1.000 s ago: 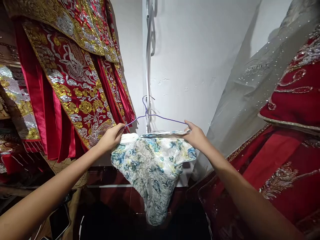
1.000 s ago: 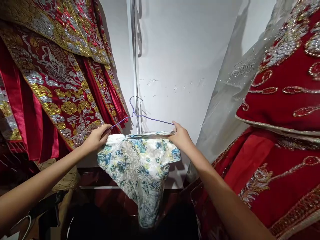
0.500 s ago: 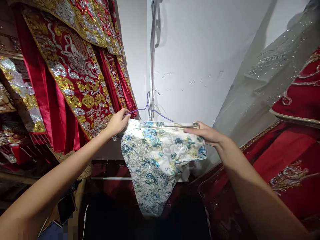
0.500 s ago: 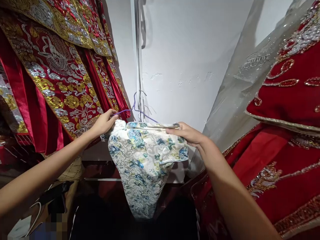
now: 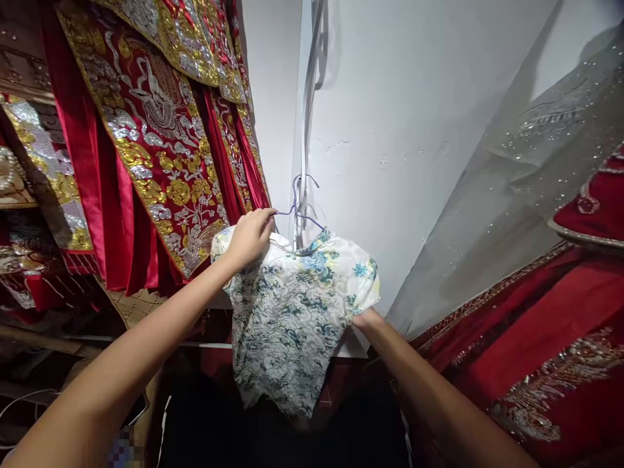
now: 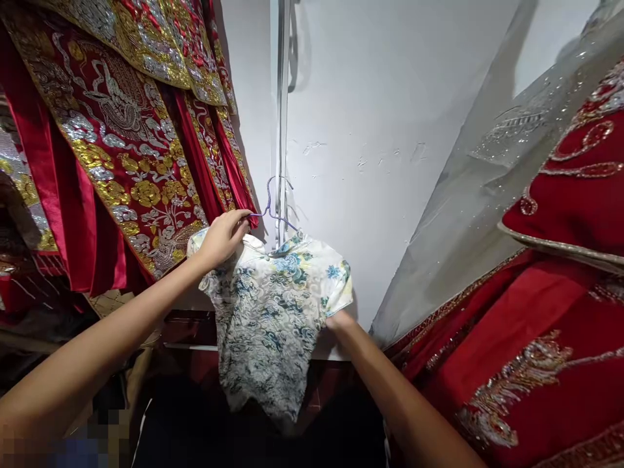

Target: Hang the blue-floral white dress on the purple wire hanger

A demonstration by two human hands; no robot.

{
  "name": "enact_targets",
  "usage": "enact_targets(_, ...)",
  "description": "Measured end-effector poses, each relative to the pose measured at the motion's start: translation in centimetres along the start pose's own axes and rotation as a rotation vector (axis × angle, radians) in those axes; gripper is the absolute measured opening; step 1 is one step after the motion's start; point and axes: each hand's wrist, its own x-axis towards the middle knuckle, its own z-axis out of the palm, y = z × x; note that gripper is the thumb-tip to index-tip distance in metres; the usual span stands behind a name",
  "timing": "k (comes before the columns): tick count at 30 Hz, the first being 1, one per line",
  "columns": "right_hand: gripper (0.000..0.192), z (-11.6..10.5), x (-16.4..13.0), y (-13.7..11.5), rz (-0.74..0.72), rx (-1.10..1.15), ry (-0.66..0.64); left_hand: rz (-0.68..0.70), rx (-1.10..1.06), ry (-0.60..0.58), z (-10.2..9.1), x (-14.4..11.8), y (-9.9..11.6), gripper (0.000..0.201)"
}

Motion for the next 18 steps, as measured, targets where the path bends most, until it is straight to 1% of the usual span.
enact_targets(2,0.050,-0.7,0.0,-1.7,-0.002,0.057,0.033,-0.008,0.018,0.002,-0.2,-0.1,0.2,0.033)
enact_targets(5,0.038,-0.8,0.1,-6.2,-0.003,0.092,0.074,-0.068,0.069,0.008,-0.4,0.1,0.5,0.031)
enact_targets(7,0.030,0.2,0.1,-9.2,-0.027,0.050,0.067,-0.093,0.079,0.018,-0.5,0.5,0.7,0.028)
enact_targets(9,0.029,2.1,-0.3,-11.2,-0.110,0.012,0.041,-0.093,0.062,0.026,-0.5,0.9,0.7,0.027)
enact_targets(11,0.032,4.3,-1.1,-12.0,-0.185,-0.035,-0.010,-0.091,0.033,0.033,-0.4,1.3,0.7,0.027)
enact_targets(14,0.038,7.1,-2.7,-11.7,-0.188,-0.156,-0.099,-0.105,-0.035,0.036,0.1,1.6,0.5,0.027)
enact_targets(16,0.039,8.3,-3.2,-11.4,-0.195,-0.225,-0.111,-0.117,-0.088,0.028,0.4,1.9,0.3,0.027)
enact_targets(18,0.040,9.0,-2.6,-11.4,-0.237,-0.263,-0.090,-0.125,-0.105,0.018,0.5,2.3,0.1,0.027)
